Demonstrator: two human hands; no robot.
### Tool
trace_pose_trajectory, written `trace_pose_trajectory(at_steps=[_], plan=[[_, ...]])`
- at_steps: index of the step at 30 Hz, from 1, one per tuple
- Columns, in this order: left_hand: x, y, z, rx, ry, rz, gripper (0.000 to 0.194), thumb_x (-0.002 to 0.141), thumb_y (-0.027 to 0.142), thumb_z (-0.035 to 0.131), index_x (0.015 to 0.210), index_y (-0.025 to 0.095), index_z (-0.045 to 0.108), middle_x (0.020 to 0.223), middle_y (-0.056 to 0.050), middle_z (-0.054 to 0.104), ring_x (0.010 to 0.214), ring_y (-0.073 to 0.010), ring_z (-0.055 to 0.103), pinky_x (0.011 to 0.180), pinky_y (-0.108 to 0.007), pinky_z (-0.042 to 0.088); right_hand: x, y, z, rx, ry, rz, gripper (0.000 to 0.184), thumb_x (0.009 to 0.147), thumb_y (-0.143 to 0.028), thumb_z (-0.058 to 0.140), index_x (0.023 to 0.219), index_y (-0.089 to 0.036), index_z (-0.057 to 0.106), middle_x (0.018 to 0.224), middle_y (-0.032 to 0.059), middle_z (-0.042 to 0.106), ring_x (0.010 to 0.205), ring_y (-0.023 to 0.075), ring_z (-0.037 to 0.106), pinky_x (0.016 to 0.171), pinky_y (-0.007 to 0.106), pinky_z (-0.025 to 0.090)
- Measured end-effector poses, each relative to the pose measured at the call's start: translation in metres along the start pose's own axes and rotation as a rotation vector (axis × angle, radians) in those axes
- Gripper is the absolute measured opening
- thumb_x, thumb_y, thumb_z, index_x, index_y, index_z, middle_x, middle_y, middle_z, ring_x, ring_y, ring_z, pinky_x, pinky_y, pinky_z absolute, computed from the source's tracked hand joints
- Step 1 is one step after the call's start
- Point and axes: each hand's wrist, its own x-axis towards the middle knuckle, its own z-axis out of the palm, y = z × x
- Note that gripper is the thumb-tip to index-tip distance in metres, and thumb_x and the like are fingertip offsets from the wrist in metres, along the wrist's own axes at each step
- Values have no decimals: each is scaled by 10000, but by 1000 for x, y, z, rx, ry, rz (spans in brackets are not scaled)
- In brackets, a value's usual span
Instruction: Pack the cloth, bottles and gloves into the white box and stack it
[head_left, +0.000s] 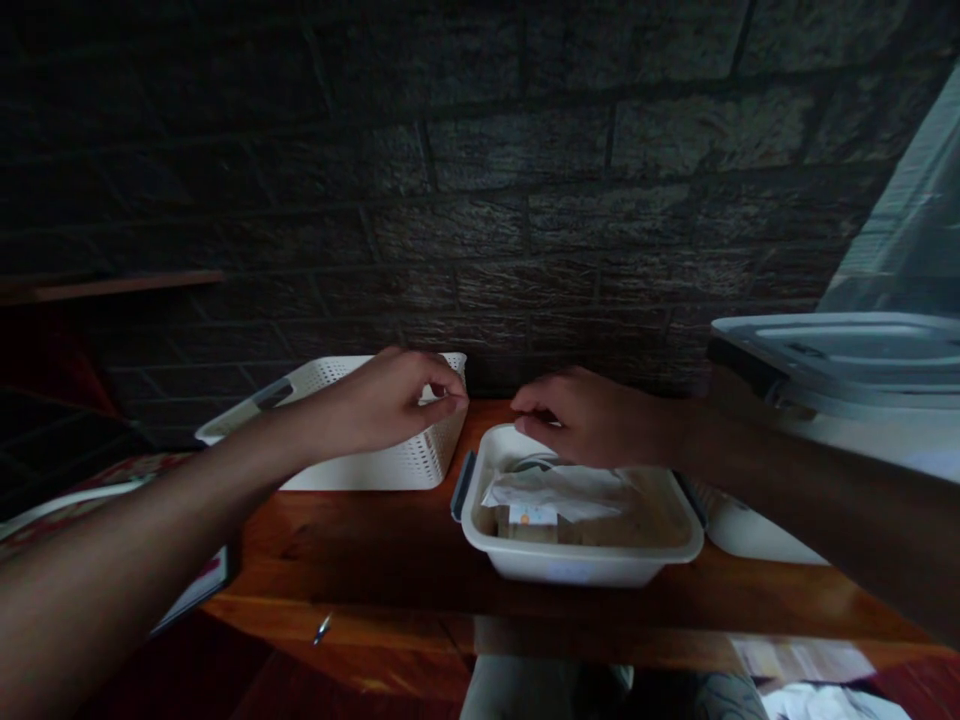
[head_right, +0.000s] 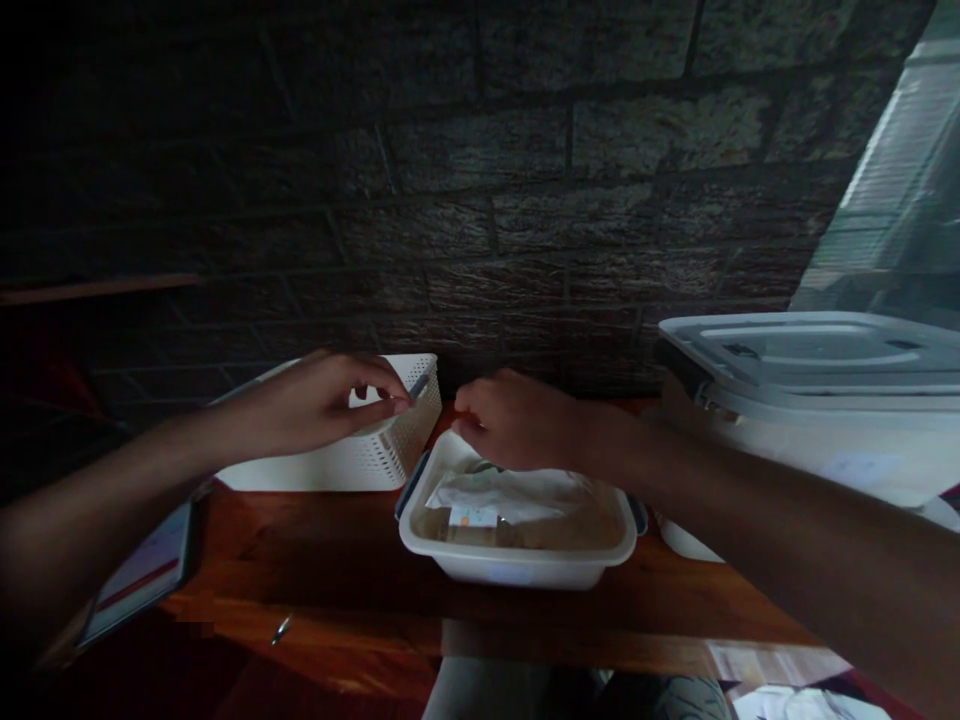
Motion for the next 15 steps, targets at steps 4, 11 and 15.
trace_pose_trajectory(at_steps=[4, 11, 15], plan=[[-6, -11, -4, 11, 0, -30, 261, 967, 367, 570, 996, 263, 808, 947, 43, 797, 845, -173, 710, 771, -258, 461, 16, 0, -7, 8, 105, 49, 245, 989, -285, 586, 1083, -152, 770, 1012, 78, 808, 863, 196, 734, 746, 273, 470], [-22, -45, 3, 15, 3, -67, 265, 965, 411, 601, 1027, 249, 802, 959, 43, 804, 827, -180, 701, 746, -246, 466, 37, 4, -5, -40, 124, 80, 230, 969, -231, 632, 1109, -106, 765, 1061, 88, 813, 943, 191, 751, 826, 262, 510], [-30, -78, 1, 45, 30, -134, 269, 959, 410, 632, 1069, 232, 800, 1023, 45, 807, 873, -188, 696, 790, -252, 474, 52, 6, -9, -73, 151, 143, 219, 974, -232, 624, 1086, -112, 768, 1002, 63, 814, 912, 178, 742, 828, 262, 505]])
